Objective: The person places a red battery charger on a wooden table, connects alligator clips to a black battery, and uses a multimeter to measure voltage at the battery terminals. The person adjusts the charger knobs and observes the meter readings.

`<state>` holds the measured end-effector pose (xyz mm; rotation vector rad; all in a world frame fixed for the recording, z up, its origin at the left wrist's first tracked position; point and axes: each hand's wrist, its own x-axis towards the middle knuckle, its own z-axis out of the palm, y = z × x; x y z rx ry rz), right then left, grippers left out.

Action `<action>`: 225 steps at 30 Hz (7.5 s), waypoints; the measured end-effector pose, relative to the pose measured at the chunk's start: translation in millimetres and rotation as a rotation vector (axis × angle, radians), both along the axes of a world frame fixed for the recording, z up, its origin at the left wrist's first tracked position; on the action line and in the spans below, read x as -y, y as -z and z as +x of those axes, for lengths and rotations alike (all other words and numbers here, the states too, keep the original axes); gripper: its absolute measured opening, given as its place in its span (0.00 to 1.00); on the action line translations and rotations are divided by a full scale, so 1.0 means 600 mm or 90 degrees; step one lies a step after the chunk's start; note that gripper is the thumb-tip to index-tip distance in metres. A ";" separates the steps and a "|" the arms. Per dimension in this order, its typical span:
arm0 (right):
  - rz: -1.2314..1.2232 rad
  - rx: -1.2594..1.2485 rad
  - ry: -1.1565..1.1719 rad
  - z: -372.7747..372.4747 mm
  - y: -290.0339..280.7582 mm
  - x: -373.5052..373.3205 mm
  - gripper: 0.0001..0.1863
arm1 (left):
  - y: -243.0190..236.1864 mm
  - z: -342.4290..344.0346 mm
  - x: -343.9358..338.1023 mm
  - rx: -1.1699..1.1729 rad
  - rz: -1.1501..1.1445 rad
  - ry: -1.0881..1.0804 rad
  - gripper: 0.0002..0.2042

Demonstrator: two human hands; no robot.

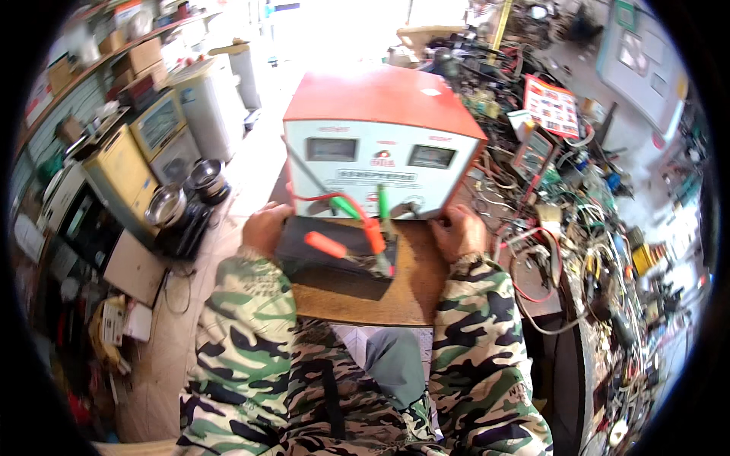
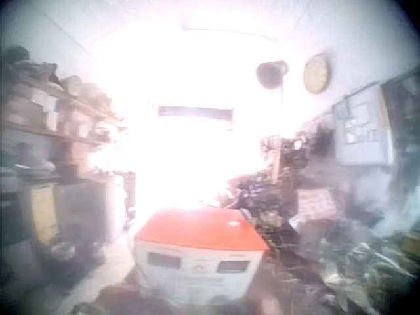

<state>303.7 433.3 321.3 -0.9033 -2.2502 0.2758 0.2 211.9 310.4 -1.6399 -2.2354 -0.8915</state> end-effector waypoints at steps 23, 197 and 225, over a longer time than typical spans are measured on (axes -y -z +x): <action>-0.025 -0.007 0.016 -0.007 0.016 0.000 0.12 | 0.089 -0.122 0.009 0.003 -0.033 0.075 0.12; 0.078 -0.295 -0.266 0.075 -0.016 0.348 0.18 | -0.069 0.356 0.141 0.628 0.078 0.275 0.10; -0.708 -0.718 -0.526 0.013 -0.079 0.055 0.10 | -0.131 0.234 0.015 0.411 0.266 0.330 0.09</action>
